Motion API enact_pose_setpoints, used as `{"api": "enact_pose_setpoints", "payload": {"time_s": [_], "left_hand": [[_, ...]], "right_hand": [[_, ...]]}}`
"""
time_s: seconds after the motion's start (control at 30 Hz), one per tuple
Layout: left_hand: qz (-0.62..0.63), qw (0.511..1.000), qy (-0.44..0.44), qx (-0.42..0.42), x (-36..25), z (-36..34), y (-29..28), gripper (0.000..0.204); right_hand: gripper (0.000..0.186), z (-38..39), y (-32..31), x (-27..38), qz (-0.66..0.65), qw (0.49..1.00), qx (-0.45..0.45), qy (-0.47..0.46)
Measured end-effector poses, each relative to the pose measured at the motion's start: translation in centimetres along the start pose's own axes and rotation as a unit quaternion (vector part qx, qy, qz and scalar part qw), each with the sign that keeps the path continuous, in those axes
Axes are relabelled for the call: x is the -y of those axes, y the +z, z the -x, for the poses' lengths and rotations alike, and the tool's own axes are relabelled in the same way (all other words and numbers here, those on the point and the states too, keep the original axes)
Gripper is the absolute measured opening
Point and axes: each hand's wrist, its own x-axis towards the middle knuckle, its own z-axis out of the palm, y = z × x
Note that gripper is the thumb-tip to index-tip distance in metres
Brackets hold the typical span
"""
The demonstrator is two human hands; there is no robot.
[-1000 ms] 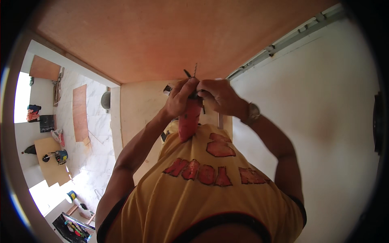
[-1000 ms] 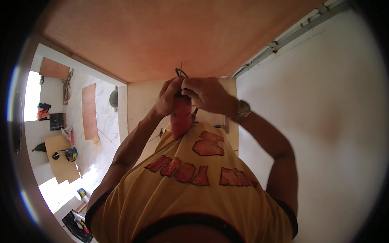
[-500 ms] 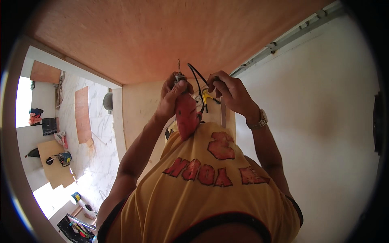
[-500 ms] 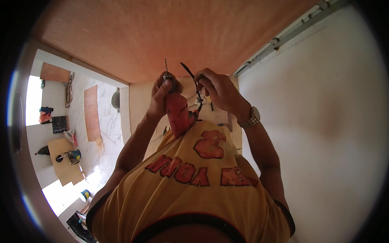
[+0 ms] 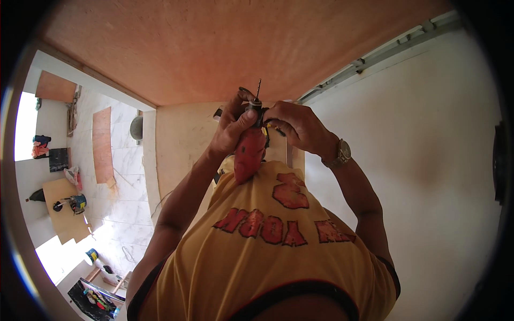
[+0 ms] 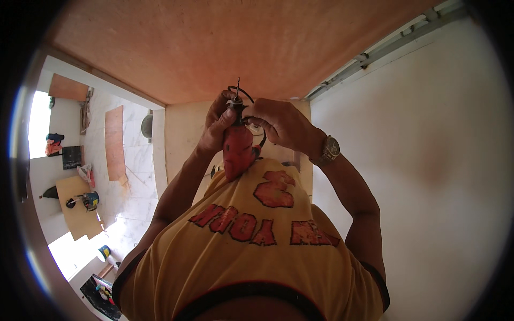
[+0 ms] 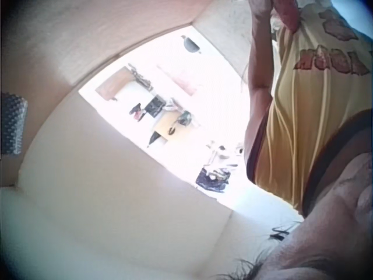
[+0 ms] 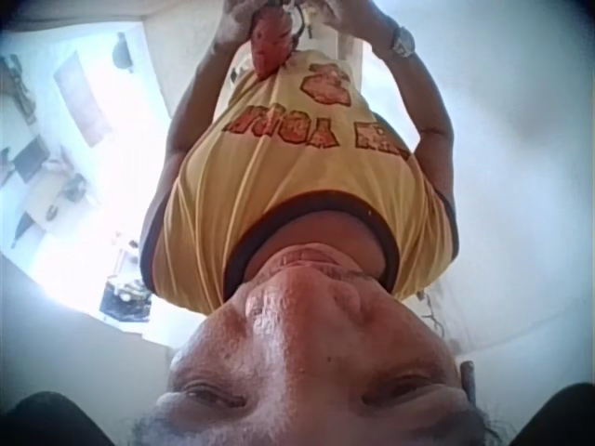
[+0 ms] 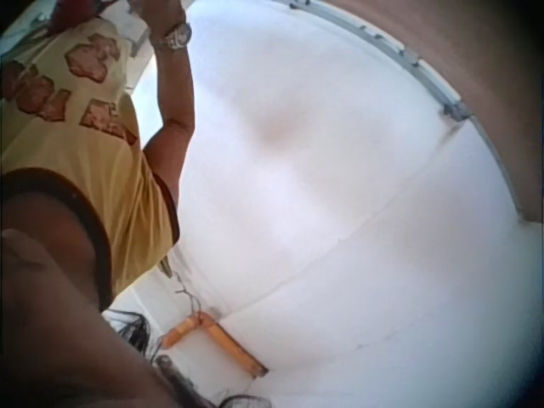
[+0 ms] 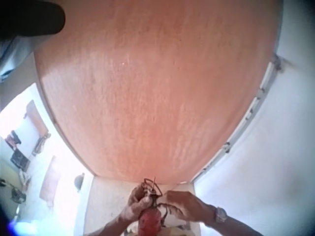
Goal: The person drills holes into a wooden board and metal frame using a power drill, and then uses a rivet tool to secure rivets into the holes.
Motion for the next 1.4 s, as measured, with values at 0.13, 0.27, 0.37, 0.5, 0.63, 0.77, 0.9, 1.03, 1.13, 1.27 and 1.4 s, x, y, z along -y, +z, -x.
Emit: {"api": "enact_pose_setpoints", "payload": {"time_s": [0.13,0.27,0.37,0.5,0.63,0.77,0.9,1.03,1.13,1.27,1.4], "left_hand": [[-0.005,1.000,-0.017,0.012,-0.2,0.0,-0.3,0.025],[0.019,1.000,0.001,0.015,0.1,-0.1,-0.2,0.023],[0.043,0.999,-0.009,0.018,0.0,0.1,0.1,0.023],[0.009,0.999,-0.024,0.043,0.1,0.1,-0.4,0.029],[0.035,0.996,-0.078,0.036,-0.2,0.4,0.0,0.038],[0.027,0.997,-0.058,0.047,-0.4,0.4,0.3,0.039],[0.022,0.998,-0.048,0.041,0.0,0.6,0.2,0.037],[0.018,0.998,-0.041,0.049,-0.4,0.6,0.6,0.034],[-0.002,0.998,-0.041,0.050,-0.5,0.6,0.9,0.032],[-0.001,0.998,-0.041,0.038,-0.4,1.0,0.6,0.032],[-0.014,0.999,-0.020,0.030,-0.7,1.4,0.0,0.028]], "right_hand": [[0.026,0.2,-0.7,0.7,0.029,0.998,0.022,-0.042],[0.028,-0.1,-0.8,0.9,0.018,0.998,0.028,-0.050],[0.028,-0.2,-1.0,0.9,0.022,0.998,0.039,-0.044],[0.030,0.0,-1.5,1.3,0.033,0.997,0.057,-0.045],[0.034,0.6,-1.4,1.4,0.035,0.996,0.070,-0.040],[0.030,0.3,-1.7,1.9,0.072,0.991,0.096,-0.051],[0.036,-0.8,-2.6,3.4,0.138,0.979,0.135,-0.066],[0.036,-1.1,-3.3,4.4,0.223,0.955,0.172,-0.093],[0.038,-1.6,-3.7,5.2,0.259,0.940,0.191,-0.117],[0.035,-2.5,-3.6,5.7,0.265,0.934,0.207,-0.119],[0.031,-3.1,-2.7,5.8,0.232,0.944,0.204,-0.116]]}}
